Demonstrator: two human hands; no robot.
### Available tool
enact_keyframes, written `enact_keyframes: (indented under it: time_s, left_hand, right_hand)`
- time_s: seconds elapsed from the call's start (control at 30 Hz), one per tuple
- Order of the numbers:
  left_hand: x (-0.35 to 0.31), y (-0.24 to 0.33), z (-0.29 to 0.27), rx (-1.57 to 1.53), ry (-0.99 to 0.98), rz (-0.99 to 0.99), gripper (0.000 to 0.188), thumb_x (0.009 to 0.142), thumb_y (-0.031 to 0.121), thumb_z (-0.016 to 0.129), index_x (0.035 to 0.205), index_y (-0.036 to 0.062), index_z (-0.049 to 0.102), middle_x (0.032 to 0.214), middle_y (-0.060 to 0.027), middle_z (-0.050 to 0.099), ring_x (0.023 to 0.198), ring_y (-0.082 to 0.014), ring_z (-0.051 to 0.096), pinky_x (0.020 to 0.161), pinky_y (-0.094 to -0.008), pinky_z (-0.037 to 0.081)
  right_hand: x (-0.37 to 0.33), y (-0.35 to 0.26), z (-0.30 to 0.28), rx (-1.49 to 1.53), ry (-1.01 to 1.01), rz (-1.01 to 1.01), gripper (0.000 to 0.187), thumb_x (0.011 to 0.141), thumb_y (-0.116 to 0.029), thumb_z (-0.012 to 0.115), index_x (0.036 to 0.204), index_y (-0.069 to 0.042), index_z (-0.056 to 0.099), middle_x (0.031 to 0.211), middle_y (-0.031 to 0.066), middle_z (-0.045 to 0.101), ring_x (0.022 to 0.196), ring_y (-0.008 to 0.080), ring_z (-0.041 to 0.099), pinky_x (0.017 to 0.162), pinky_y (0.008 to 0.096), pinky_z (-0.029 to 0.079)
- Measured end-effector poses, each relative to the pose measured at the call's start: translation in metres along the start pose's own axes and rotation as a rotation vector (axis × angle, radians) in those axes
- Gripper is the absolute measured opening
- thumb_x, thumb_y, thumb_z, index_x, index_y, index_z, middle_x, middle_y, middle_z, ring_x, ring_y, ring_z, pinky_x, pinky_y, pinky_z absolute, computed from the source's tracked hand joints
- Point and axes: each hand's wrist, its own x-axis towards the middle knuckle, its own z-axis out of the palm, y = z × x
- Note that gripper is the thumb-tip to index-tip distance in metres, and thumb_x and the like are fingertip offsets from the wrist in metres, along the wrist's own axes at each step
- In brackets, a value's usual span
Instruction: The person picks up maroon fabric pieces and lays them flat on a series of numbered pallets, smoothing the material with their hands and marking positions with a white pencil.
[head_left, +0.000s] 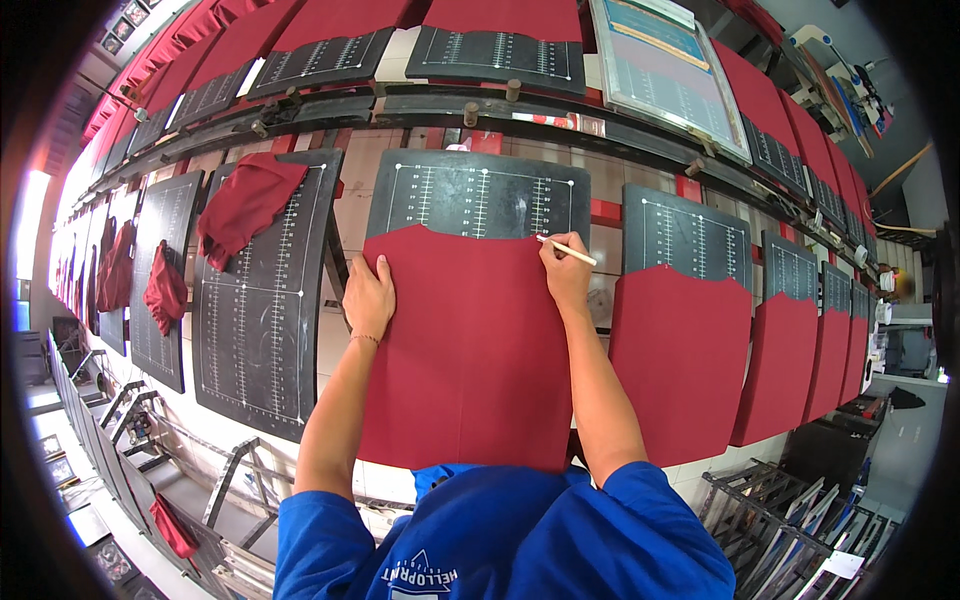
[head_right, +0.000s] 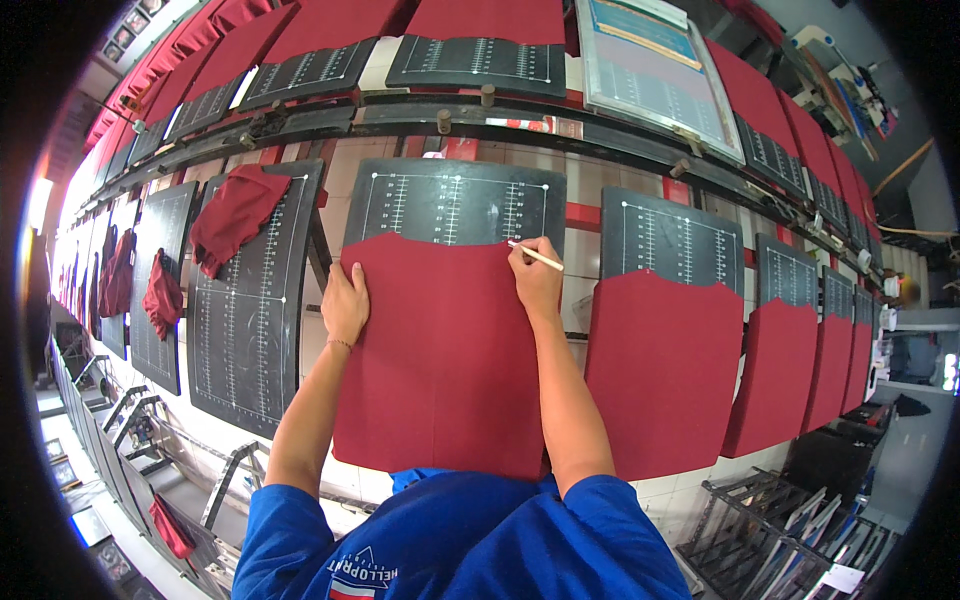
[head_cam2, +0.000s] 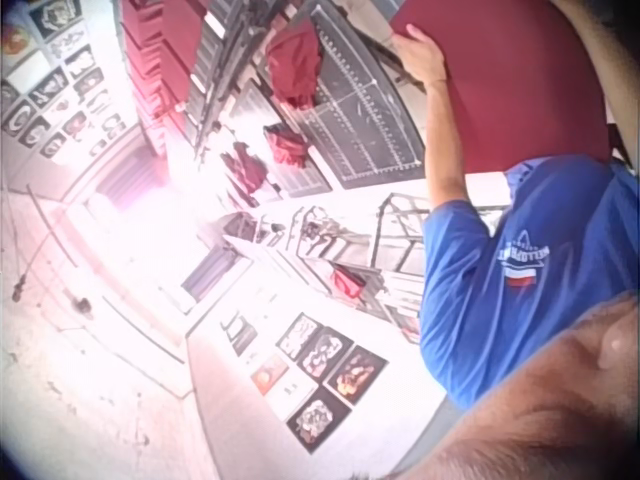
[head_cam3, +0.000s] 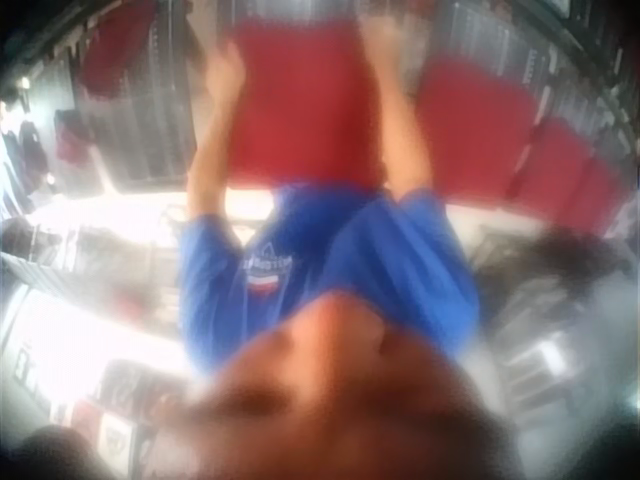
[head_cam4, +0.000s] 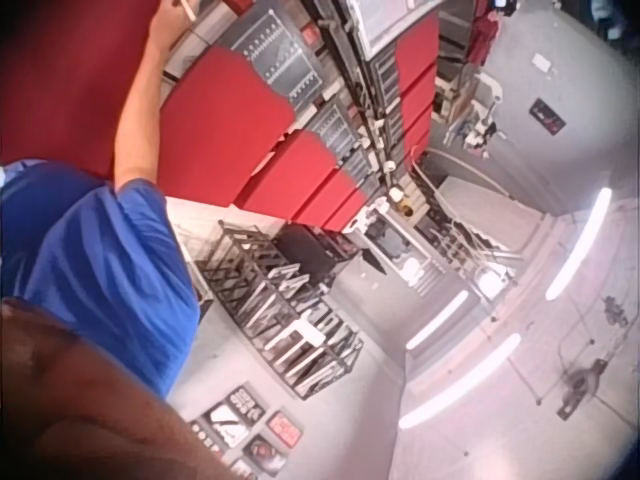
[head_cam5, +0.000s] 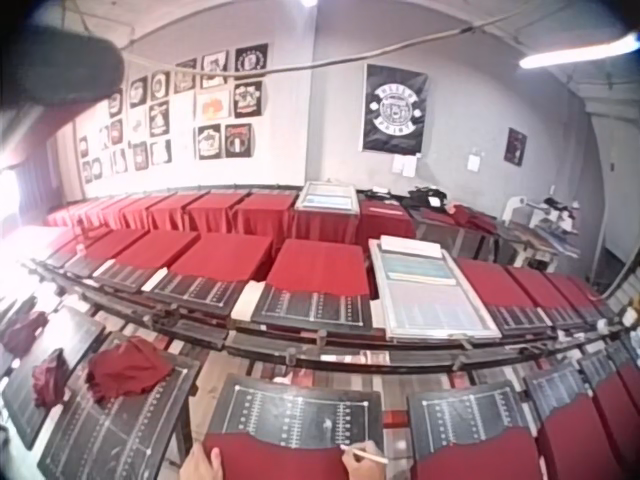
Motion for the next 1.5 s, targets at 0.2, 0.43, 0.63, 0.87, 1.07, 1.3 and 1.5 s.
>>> enact_keyframes:
  time_s: [0.2,0.43,0.63,0.87,1.07,1.3,1.5]
  left_hand:
    - [0.000,0.001,-0.001,0.014,0.001,-0.016,0.046,0.105,0.042,0.044,0.124,0.0003,0.051,0.122,-0.0252,0.065,0.109,-0.0462,0.062,0.091,-0.0537,0.049]
    - [-0.003,-0.008,0.003,0.025,0.060,0.015,0.046,0.104,0.043,0.046,0.115,-0.0014,0.052,0.112,-0.0257,0.066,0.102,-0.0444,0.065,0.086,-0.0536,0.052]
    - [-0.002,-0.010,0.007,0.024,0.091,0.029,0.046,0.103,0.043,0.047,0.118,-0.0004,0.053,0.113,-0.0259,0.066,0.103,-0.0445,0.065,0.087,-0.0539,0.051]
    - [-0.002,-0.014,0.012,-0.033,0.074,0.078,0.049,0.103,0.045,0.046,0.121,-0.0004,0.053,0.116,-0.0256,0.066,0.105,-0.0446,0.065,0.089,-0.0523,0.052]
    - [-0.050,-0.051,0.004,-0.047,0.120,0.084,0.045,0.103,0.045,0.049,0.113,0.0007,0.051,0.108,-0.0285,0.066,0.096,-0.0490,0.066,0.083,-0.0569,0.051]
    - [-0.157,-0.130,-0.023,-0.149,-0.107,-0.008,0.050,0.105,0.048,0.043,0.110,-0.0006,0.052,0.106,-0.0324,0.066,0.097,-0.0522,0.064,0.084,-0.0577,0.050]
    - [-0.223,-0.269,-0.024,-0.631,-0.610,-0.325,0.068,0.105,0.058,0.038,0.131,-0.0010,0.058,0.121,-0.0304,0.066,0.117,-0.0441,0.061,0.103,-0.0468,0.045]
  right_hand:
    - [0.000,0.003,0.002,-0.013,0.018,0.010,0.013,0.087,-0.008,0.072,0.087,0.001,0.062,0.080,0.0113,0.070,0.068,0.0174,0.066,0.062,0.0322,0.052]
    - [-0.004,0.000,-0.002,0.008,-0.037,-0.004,0.009,0.088,-0.005,0.069,0.088,0.000,0.061,0.080,0.0091,0.069,0.070,0.0140,0.065,0.064,0.0315,0.053]
    - [-0.026,-0.002,-0.047,0.556,-0.147,0.362,0.009,0.099,-0.010,0.059,0.094,-0.003,0.061,0.084,0.0070,0.064,0.067,0.0104,0.060,0.062,0.0252,0.053]
    - [-0.162,-0.075,-0.071,-0.166,-0.807,0.263,0.026,0.098,-0.026,0.063,0.090,-0.001,0.067,0.075,0.0080,0.072,0.069,0.0192,0.069,0.063,0.0360,0.054]
    - [-0.215,-0.081,-0.053,-0.575,-0.646,0.039,0.033,0.093,-0.039,0.066,0.086,-0.006,0.067,0.077,0.0138,0.073,0.075,0.0351,0.071,0.069,0.0497,0.054]
    - [-0.236,-0.069,-0.041,-0.587,-0.476,0.029,0.034,0.086,-0.041,0.076,0.083,-0.009,0.065,0.073,0.0128,0.070,0.073,0.0359,0.071,0.067,0.0499,0.054]
    - [-0.227,-0.076,-0.028,-0.559,-0.484,0.126,0.036,0.090,-0.041,0.073,0.088,-0.007,0.065,0.068,0.0089,0.070,0.071,0.0294,0.072,0.067,0.0438,0.053]
